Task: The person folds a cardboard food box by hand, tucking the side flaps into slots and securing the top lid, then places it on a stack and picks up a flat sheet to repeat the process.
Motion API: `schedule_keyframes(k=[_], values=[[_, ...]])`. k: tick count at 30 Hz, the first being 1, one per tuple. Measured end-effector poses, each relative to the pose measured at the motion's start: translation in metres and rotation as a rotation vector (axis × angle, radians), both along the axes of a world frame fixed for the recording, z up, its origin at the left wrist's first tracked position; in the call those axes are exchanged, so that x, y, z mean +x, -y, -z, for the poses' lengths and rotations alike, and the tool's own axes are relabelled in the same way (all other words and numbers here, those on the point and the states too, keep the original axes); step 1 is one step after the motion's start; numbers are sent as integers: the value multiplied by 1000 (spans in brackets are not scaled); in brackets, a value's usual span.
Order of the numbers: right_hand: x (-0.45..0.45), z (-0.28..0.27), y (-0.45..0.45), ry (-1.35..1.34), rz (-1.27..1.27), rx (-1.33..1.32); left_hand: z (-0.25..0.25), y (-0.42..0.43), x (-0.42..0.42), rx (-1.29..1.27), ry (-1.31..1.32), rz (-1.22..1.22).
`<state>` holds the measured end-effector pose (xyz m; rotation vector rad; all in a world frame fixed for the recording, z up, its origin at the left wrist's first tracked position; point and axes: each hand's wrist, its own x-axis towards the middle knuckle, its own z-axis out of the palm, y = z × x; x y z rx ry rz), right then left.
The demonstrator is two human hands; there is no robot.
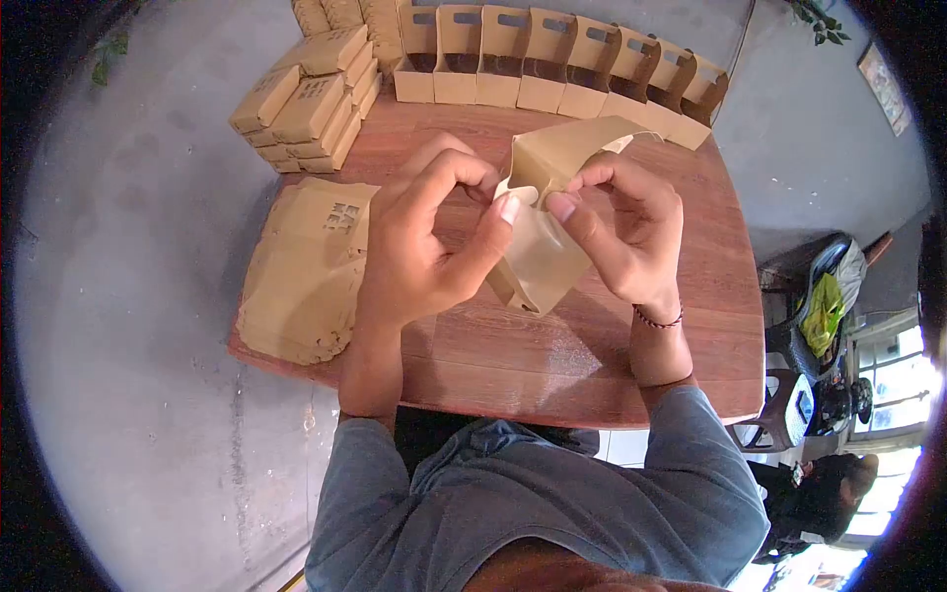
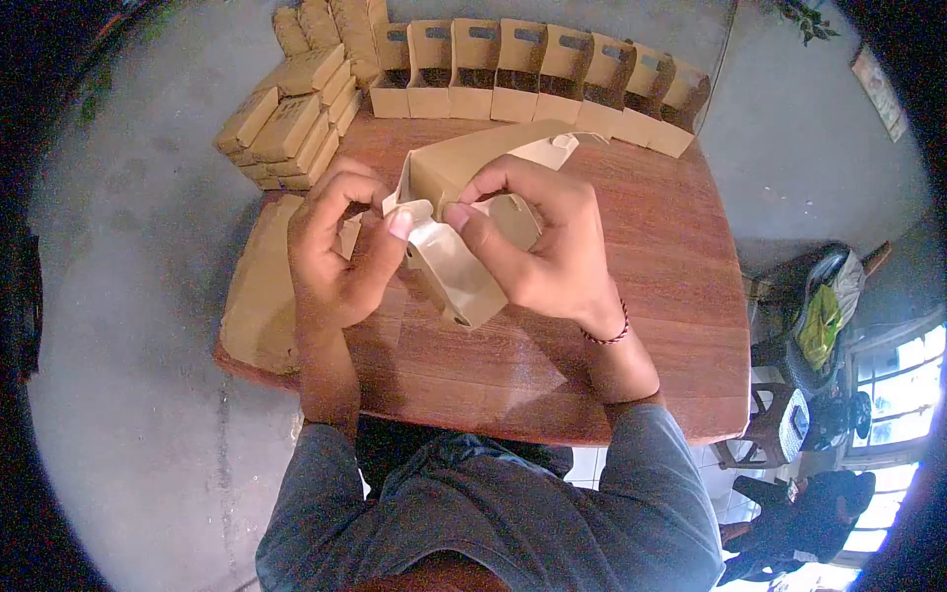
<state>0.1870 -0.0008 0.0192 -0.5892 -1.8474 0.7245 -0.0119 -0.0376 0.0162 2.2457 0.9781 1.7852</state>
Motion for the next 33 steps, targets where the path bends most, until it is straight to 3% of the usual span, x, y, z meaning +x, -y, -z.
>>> schedule_keyframes(k=[13,22,33], values=[[-5,3,1,33,55,106,6,-4,6,214,-64,-155],[-8,4,-1,0,61,104,7,-6,6,225,-64,-253],[-11,6,0,8,73,67,5,-9,2,229,-78,-188]])
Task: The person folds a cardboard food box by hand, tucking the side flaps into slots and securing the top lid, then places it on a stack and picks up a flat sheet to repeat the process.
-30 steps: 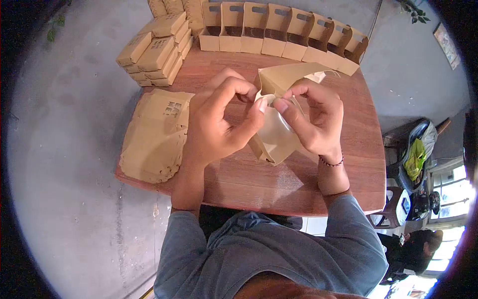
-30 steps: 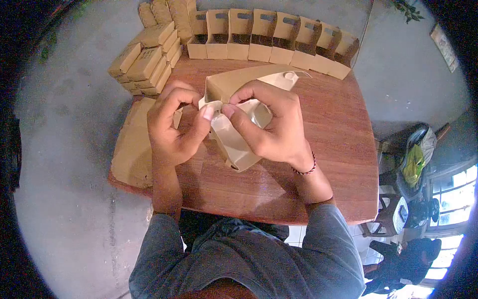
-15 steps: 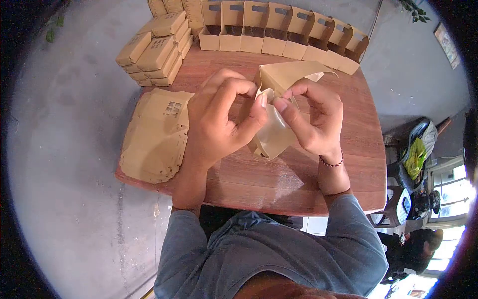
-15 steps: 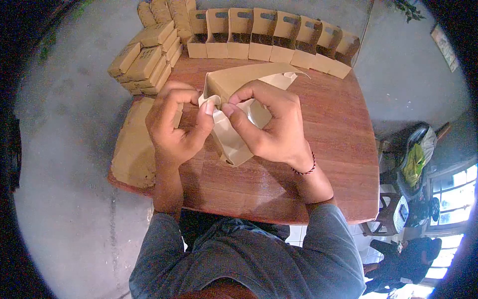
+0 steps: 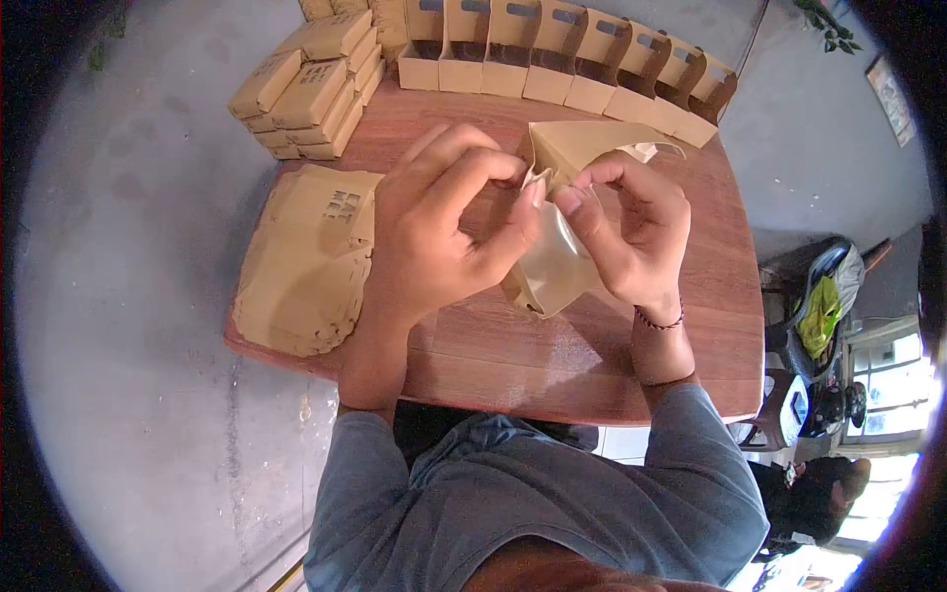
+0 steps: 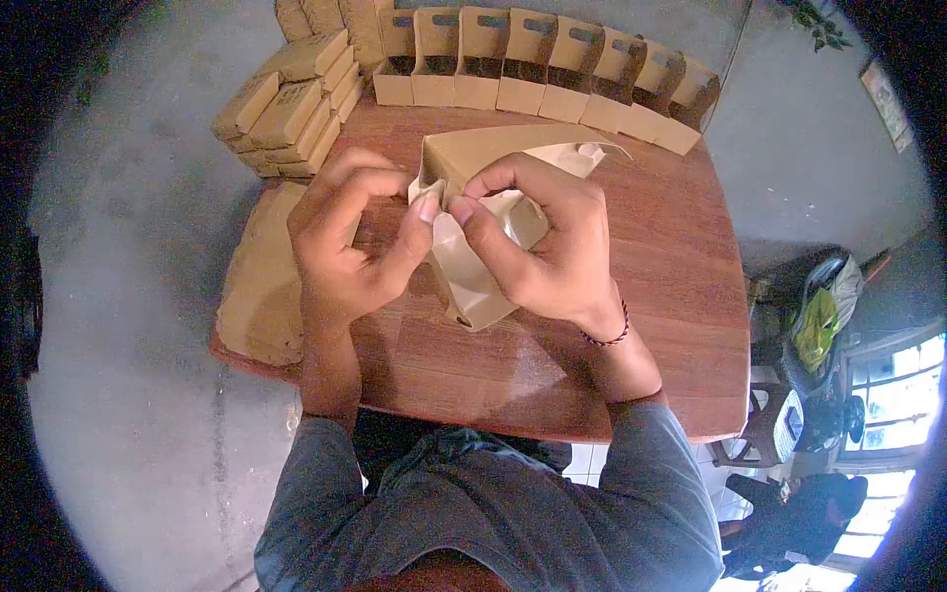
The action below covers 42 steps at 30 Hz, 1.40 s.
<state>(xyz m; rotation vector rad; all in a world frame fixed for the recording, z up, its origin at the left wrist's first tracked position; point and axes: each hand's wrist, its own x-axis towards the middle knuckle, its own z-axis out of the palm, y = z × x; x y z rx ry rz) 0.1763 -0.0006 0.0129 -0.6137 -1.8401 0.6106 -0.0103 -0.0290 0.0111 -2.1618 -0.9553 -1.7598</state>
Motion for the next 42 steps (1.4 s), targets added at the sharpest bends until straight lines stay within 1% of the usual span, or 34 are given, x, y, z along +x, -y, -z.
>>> schedule_keyframes(k=[10,16,22,26,28,32,34,37,42], values=[[1,1,0,27,38,48,0,2,5,-109,94,9],[1,0,1,35,45,69,0,3,6,-150,94,-9],[0,-2,2,54,64,135,5,4,16,-100,140,-84],[-1,-1,4,59,83,146,10,2,17,-28,107,-139],[-1,-1,4,62,110,183,9,1,16,26,102,-127],[-2,-1,6,56,119,213,6,1,13,19,108,-78],[-3,-2,8,65,149,288,4,2,13,-25,115,-19],[-3,-2,8,44,154,315,3,2,12,-82,136,43],[-2,-2,10,26,175,278,4,1,12,-156,183,152]])
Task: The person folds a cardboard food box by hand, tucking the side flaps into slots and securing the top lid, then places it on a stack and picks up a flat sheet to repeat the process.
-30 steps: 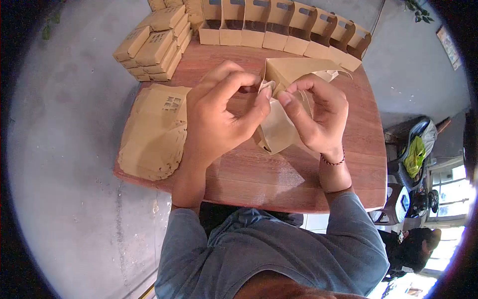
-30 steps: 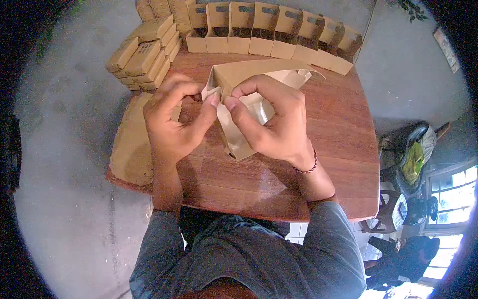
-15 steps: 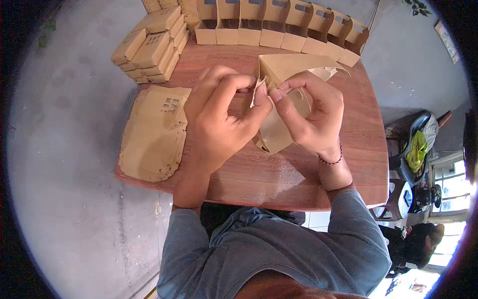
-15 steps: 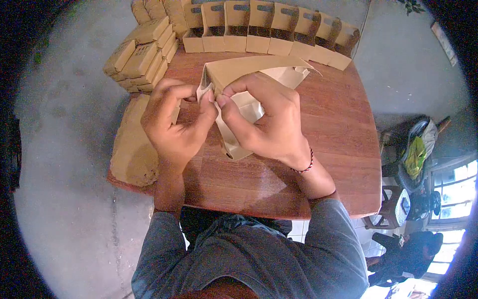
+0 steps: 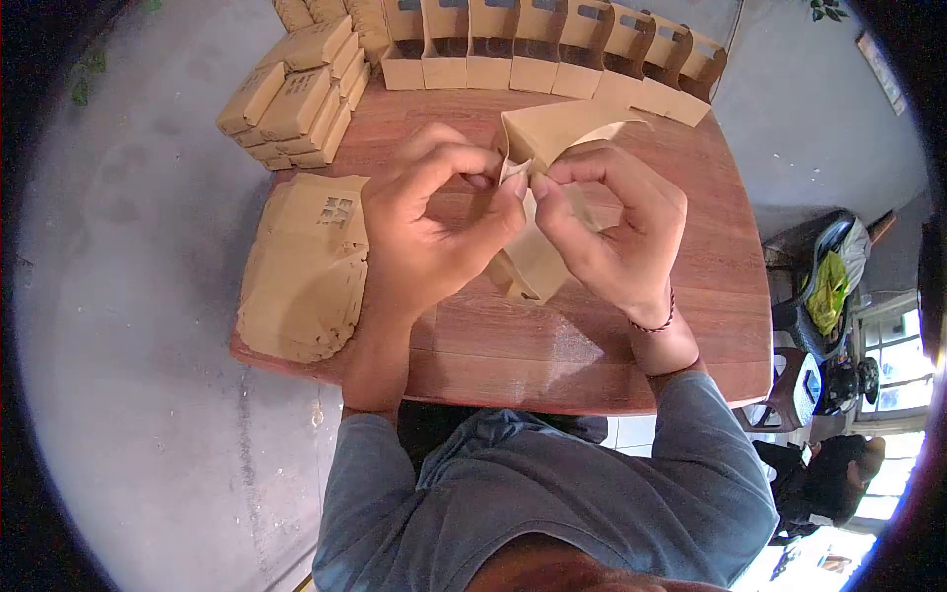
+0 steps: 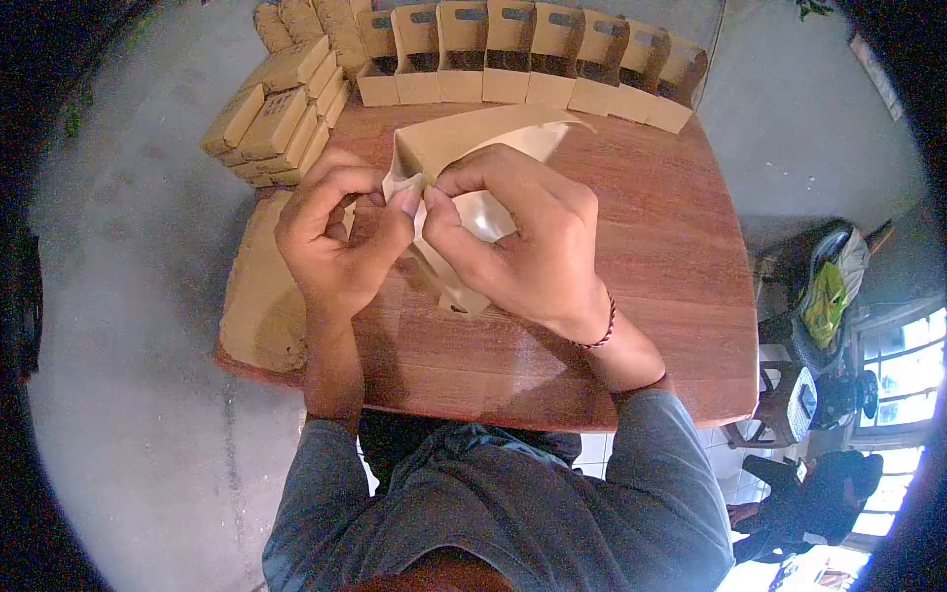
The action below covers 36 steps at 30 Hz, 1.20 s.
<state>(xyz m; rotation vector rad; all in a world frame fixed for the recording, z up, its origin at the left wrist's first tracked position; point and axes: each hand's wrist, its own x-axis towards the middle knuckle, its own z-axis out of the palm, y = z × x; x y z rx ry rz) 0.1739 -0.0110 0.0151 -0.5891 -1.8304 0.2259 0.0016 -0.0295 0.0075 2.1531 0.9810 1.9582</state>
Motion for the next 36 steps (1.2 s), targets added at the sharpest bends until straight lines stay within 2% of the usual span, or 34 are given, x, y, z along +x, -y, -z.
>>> schedule_keyframes(k=[11,19,22,26,32,36], values=[[2,-2,-4,11,-69,37,2,-2,-2,-64,50,43],[3,-5,-12,37,-132,128,5,-7,-10,-146,27,178],[4,-4,-14,56,-114,124,5,-3,-8,-262,77,162],[2,-4,-11,69,-56,122,-1,-3,-7,-257,118,111],[0,-4,-6,61,-24,-43,-1,-2,-11,-200,92,134],[-3,3,-7,9,-78,-201,-2,1,-12,-219,7,52]])
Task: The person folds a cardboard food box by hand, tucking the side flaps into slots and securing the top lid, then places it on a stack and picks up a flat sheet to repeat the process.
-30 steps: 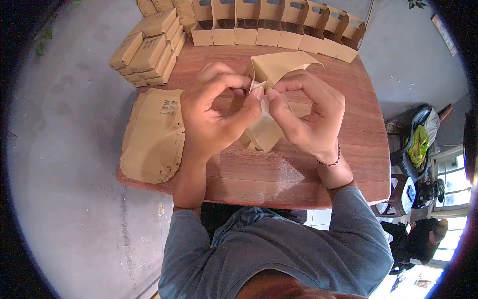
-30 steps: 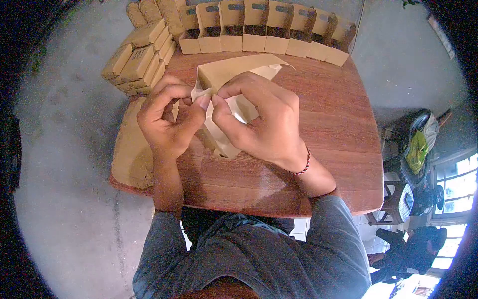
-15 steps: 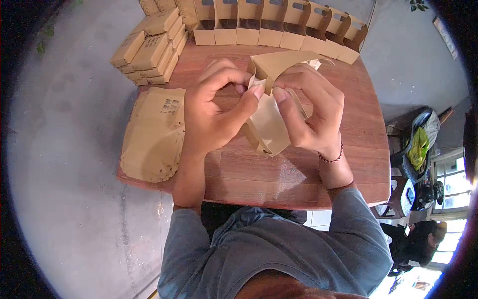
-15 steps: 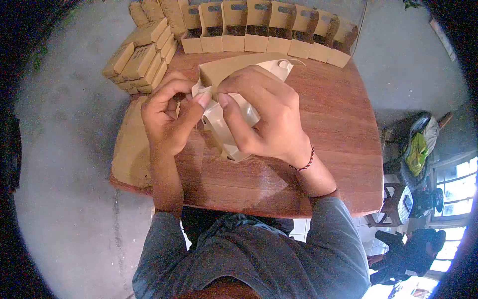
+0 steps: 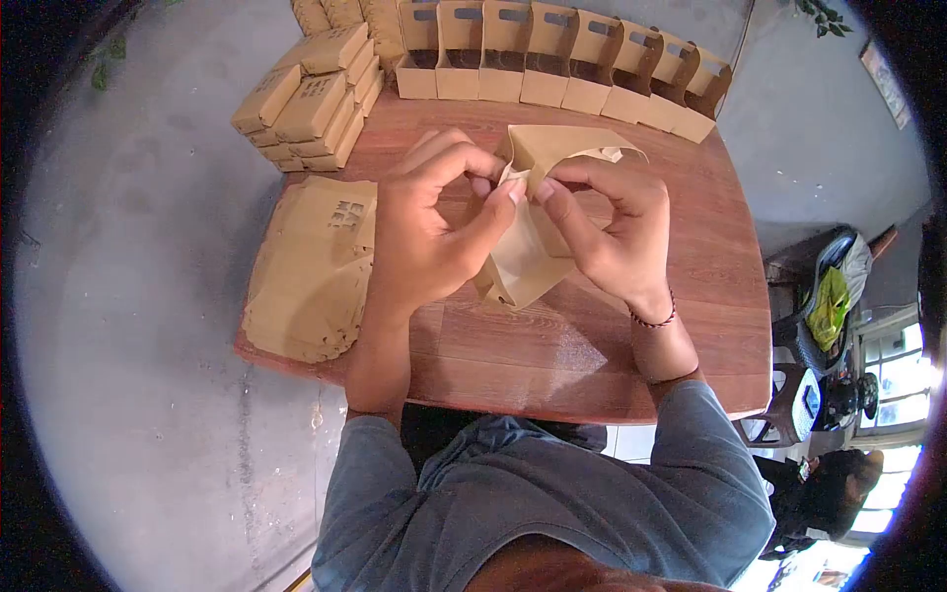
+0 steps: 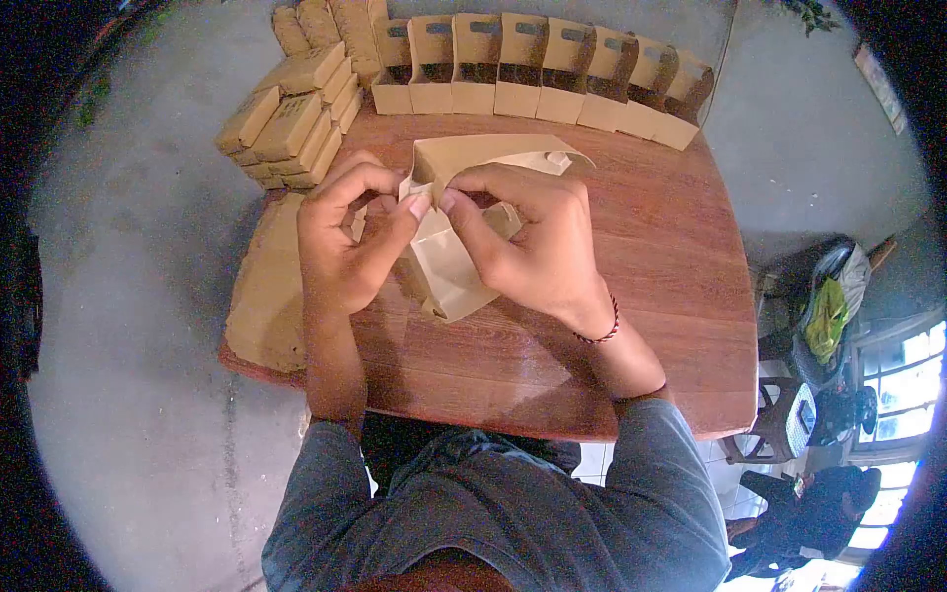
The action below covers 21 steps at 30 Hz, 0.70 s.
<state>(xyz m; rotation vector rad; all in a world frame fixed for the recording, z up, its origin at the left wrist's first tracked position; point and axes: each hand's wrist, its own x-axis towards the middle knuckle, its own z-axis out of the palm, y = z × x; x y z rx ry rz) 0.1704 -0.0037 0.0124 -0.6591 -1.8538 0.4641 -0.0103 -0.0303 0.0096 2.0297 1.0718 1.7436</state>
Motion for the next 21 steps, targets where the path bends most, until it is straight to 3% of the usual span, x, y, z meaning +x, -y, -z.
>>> schedule_keyframes(k=[5,8,13,14,16,21], values=[[-6,10,-5,-36,-6,-71,0,1,-6,27,-80,-22],[-7,10,-7,-40,-3,33,-2,4,-6,-32,-201,-93],[-6,6,-4,3,-16,157,-4,4,10,-73,119,-35],[-6,5,-3,4,-18,157,-3,2,8,-73,121,-37],[-7,4,-1,42,-37,190,0,-4,1,-165,124,230],[-9,5,-4,47,-27,205,-3,3,3,-254,97,128]])
